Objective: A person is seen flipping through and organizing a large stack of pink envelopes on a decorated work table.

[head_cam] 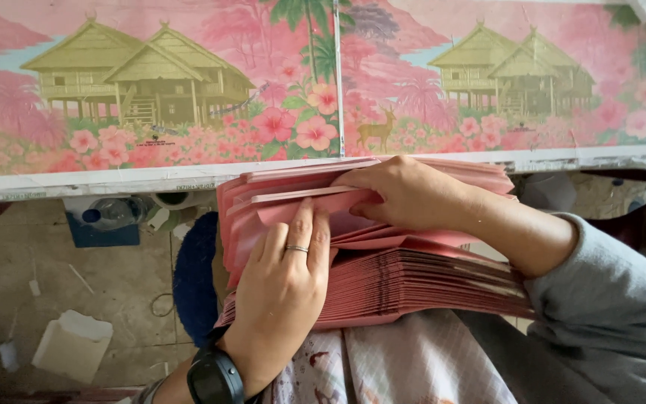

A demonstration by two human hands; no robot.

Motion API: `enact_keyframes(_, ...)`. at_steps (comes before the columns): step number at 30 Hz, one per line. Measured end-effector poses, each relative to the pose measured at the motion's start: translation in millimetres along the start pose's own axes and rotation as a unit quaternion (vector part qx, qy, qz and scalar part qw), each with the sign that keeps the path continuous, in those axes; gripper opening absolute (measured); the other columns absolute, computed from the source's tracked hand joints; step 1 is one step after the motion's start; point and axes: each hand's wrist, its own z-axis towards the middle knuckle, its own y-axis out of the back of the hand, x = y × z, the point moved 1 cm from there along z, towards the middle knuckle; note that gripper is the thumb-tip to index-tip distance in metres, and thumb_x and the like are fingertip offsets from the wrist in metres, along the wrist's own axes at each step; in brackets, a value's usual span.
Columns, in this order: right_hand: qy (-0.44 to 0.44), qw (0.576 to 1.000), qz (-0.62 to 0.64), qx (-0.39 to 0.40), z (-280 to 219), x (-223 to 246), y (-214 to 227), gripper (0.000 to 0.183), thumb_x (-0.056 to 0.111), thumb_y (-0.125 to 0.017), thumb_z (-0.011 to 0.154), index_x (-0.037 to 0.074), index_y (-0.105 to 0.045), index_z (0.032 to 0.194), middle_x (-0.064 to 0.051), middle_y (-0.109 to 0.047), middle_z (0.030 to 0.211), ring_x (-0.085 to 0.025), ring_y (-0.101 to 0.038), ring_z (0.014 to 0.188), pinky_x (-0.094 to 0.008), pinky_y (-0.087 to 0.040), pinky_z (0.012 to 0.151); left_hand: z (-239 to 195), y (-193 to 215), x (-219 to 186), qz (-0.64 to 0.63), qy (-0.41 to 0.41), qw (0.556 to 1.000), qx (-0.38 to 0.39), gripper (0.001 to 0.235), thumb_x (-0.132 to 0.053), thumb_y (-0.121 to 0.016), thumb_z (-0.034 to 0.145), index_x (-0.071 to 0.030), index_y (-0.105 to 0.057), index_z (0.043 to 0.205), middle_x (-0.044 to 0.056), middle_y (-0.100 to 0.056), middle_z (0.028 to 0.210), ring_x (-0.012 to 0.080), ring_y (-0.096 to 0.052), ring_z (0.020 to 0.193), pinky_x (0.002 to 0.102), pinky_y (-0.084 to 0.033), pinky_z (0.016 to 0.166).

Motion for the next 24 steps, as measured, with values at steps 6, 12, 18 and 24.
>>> enact_keyframes(6, 0.01, 0.999, -0.041, -0.034, 0, -6, -7, 0.044, 0.023, -0.055, 0.077, 0.014, -0.06, 0.12, -0.006, -0.071, 0.095, -0.025, -0.066, 0.076, -0.036, -0.049, 0.068, 2, 5, -2, -0.017, -0.045, 0.999, 0.017, 0.016, 0.001, -0.047, 0.09, -0.001, -0.061, 0.098, 0.014, -0.054, 0.103, 0.0241, -0.047, 0.071, 0.034, -0.044, 0.064)
enact_keyframes(12, 0.047, 0.995, -0.029, -0.088, 1, -12, -13, 0.038, 0.011, -0.067, 0.072, 0.019, -0.068, 0.109, 0.0, -0.074, 0.097, -0.019, -0.07, 0.082, -0.033, -0.05, 0.075, 0, -1, -1, 0.026, 0.008, 1.0, -0.003, 0.025, -0.009, -0.054, 0.094, 0.002, -0.061, 0.116, 0.017, -0.056, 0.123, 0.0229, -0.052, 0.079, 0.032, -0.048, 0.066)
enact_keyframes(18, 0.107, 0.985, -0.094, -0.099, -7, -11, -17, 0.046, 0.021, -0.061, 0.083, 0.009, -0.054, 0.127, -0.01, -0.068, 0.1, -0.03, -0.064, 0.082, -0.039, -0.049, 0.072, -4, 5, -2, -0.017, -0.024, 0.999, -0.021, 0.018, -0.001, -0.05, 0.092, 0.001, -0.062, 0.105, 0.018, -0.057, 0.111, 0.0259, -0.048, 0.07, 0.036, -0.044, 0.063)
enact_keyframes(24, 0.045, 0.99, -0.078, -0.113, -2, -1, -13, 0.034, 0.013, -0.058, 0.071, 0.019, -0.066, 0.103, -0.004, -0.071, 0.081, -0.023, -0.065, 0.07, -0.035, -0.047, 0.065, -7, 3, -4, -0.003, -0.027, 1.0, 0.011, 0.017, -0.001, -0.047, 0.086, -0.004, -0.06, 0.095, 0.007, -0.05, 0.081, 0.0223, -0.045, 0.072, 0.033, -0.044, 0.066)
